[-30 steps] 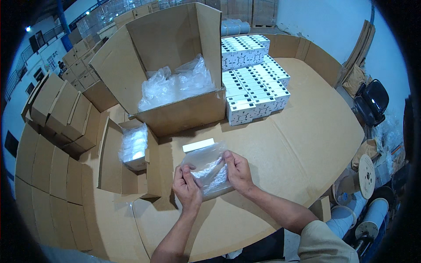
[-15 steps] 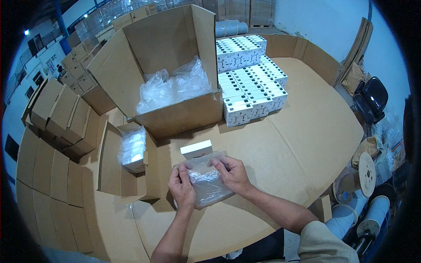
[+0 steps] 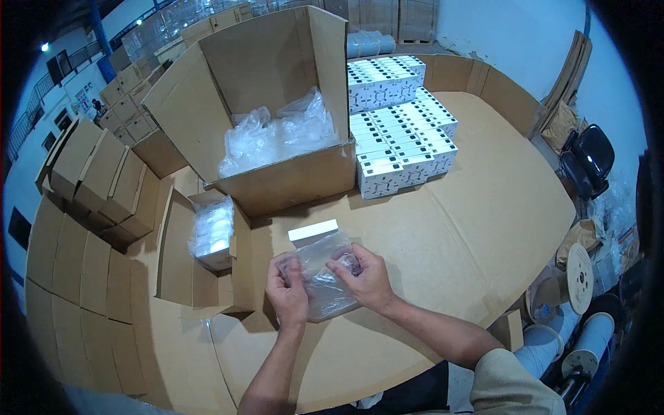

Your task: Packing small white boxes into plastic bags and placing them into a larger cardboard box.

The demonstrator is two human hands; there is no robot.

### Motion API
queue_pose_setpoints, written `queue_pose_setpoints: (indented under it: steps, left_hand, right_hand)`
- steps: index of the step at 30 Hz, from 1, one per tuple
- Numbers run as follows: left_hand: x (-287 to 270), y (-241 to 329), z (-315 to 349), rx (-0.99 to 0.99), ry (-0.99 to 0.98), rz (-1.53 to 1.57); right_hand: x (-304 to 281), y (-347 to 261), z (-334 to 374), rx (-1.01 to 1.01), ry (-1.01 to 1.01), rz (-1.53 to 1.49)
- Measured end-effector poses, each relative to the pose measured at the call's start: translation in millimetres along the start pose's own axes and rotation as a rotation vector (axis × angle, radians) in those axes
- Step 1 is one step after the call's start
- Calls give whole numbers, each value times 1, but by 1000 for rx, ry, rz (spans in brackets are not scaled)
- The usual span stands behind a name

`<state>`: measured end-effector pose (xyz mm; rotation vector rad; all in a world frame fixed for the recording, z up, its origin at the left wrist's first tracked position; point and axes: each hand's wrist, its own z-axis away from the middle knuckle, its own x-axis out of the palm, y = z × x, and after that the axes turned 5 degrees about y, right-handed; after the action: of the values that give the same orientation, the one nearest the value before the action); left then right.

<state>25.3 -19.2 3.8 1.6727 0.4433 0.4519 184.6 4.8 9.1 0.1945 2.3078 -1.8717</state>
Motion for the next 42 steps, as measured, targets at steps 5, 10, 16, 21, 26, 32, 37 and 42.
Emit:
queue_pose_setpoints:
  steps: [5,10,16,21,26,32,37,42]
  left_hand:
    - [1,5,8,-224,-233,60]
    - [-9,4,-2,-162,-317,75]
    - [-13,10,-3,-179,-362,-75]
    - [-12,14,-1,-85,-400,-158]
    - [-11,17,-1,-54,-429,-219]
    - [-11,17,0,-55,-425,-198]
    - [-10,17,-1,-50,-426,-234]
    - [-9,10,-3,-76,-392,-248]
  right_hand:
    - [0,6,-3,32,29,-198]
    - [-16,3,-17,206,-74,-243]
    - [-35,6,-29,-183,178,-129]
    - [-41,-11,-26,-442,106,131]
    - [-37,-6,-25,-482,62,167]
    - [-35,-3,-25,-480,65,169]
    - [-36,-3,-26,-511,76,168]
    - [-36,-4,-25,-531,58,189]
